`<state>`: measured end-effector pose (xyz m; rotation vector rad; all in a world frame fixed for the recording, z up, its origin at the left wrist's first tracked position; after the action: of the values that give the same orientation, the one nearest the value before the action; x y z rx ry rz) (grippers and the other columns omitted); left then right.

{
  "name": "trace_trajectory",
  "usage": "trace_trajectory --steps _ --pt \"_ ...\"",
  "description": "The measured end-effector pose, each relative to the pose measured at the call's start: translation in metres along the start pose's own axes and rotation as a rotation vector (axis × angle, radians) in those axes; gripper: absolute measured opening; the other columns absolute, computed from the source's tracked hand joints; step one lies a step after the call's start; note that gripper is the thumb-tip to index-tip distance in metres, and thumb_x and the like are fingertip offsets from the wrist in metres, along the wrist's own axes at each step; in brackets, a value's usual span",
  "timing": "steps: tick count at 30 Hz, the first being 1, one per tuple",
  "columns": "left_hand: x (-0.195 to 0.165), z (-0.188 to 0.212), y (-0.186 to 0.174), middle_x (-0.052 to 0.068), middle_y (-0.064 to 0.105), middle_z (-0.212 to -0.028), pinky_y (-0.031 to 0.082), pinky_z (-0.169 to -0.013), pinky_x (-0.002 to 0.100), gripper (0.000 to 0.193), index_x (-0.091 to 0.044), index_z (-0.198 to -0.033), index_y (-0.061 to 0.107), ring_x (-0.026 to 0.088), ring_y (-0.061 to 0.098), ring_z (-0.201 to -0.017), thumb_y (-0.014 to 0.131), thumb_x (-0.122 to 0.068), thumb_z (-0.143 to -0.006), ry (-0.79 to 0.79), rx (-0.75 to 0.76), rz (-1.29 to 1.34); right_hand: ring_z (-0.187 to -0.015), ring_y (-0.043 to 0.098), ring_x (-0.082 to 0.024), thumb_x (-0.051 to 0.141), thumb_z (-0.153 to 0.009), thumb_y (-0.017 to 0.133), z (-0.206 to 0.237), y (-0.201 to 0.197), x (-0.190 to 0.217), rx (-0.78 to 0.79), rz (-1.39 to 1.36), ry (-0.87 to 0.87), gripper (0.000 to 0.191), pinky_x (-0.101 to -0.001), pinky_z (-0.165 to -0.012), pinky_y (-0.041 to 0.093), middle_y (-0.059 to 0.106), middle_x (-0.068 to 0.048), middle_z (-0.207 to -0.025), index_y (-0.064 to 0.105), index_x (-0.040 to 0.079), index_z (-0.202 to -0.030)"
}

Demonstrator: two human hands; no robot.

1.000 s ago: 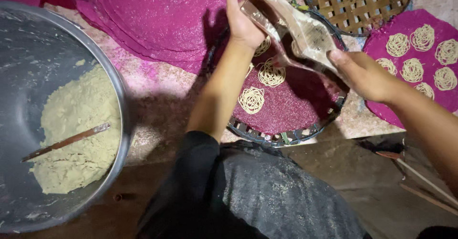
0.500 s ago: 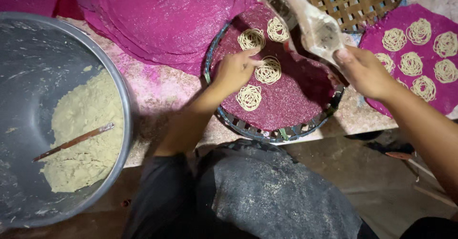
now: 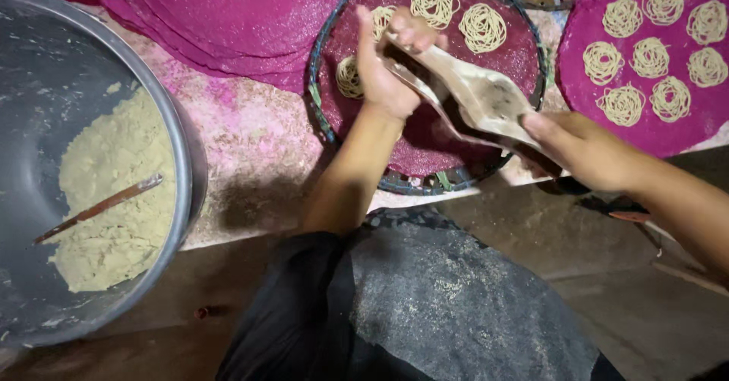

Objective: The person sits with a large bowl of dough on their lap, loads dough into a wooden hand press, and squeezes the press to extrude noodle strands onto round pink trays. They arrange the extruded noodle nests on the trays, cover them with pink sheets, and repeat the pressing cycle for multiple trays.

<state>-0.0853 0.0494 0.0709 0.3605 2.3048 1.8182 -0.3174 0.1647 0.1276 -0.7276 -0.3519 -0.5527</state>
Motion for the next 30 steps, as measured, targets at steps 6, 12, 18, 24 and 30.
trace_trajectory --steps 6,12,18,24,30 --pt "-0.012 0.012 -0.021 -0.005 0.05 -0.072 0.05 -0.087 0.039 0.057 -0.017 -0.081 0.053 0.014 0.054 -0.073 0.039 -0.068 -0.104 0.019 -0.052 -0.03 -0.07 0.064 -0.02 0.058 -0.1 0.034 0.0 0.016 0.021 -0.078 0.041 -0.201 0.066 -0.0387 -0.069 0.051 0.07 -0.01 -0.073 0.069 0.001 -0.104" --pt "0.007 0.0 -0.019 -0.006 0.048 -0.066 0.048 -0.08 0.035 0.057 -0.02 -0.072 0.052 0.012 0.052 -0.066 0.037 -0.065 -0.104 0.087 -0.122 -0.063 -0.065 0.066 -0.025 0.055 -0.103 0.035 0.007 -0.008 0.018 -0.129 0.171 -0.02 0.068 -0.0433 -0.067 0.054 0.067 -0.015 -0.071 0.068 -0.003 -0.097" --pt "-0.016 0.001 -0.018 -0.005 0.047 -0.064 0.045 -0.076 0.035 0.059 -0.019 -0.073 0.052 0.012 0.05 -0.064 0.036 -0.067 -0.104 0.085 -0.141 -0.106 -0.065 0.063 -0.02 0.054 -0.102 0.036 0.0 0.009 0.03 -0.107 0.042 -0.164 0.061 -0.0395 -0.065 0.054 0.068 -0.01 -0.071 0.065 0.004 -0.119" --pt "0.014 -0.003 -0.02 -0.006 0.047 -0.065 0.046 -0.079 0.038 0.05 -0.02 -0.074 0.048 0.013 0.049 -0.066 0.038 -0.059 -0.104 0.128 -0.186 -0.068 -0.065 0.065 -0.024 0.056 -0.104 0.037 0.007 -0.011 0.01 -0.136 0.119 0.037 0.068 -0.0423 -0.064 0.055 0.064 -0.012 -0.069 0.068 -0.004 -0.106" --pt "-0.004 -0.02 -0.021 0.005 0.055 -0.08 0.046 -0.087 0.038 0.061 -0.011 -0.084 0.052 0.021 0.056 -0.08 0.025 -0.063 -0.1 -0.008 -0.2 -0.053 -0.066 0.061 -0.017 0.057 -0.103 0.039 -0.014 -0.01 0.003 -0.186 -0.06 -0.145 0.062 -0.0355 -0.063 0.054 0.062 -0.008 -0.074 0.065 0.002 -0.114"
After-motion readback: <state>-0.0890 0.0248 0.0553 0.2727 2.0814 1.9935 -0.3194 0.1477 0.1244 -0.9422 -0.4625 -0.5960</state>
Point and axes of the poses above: each hand's wrist, its own z-axis away from the middle knuckle, its own y-axis out of the palm, x = y × z, the point moved 5 cm from there along -z, towards the middle knuckle
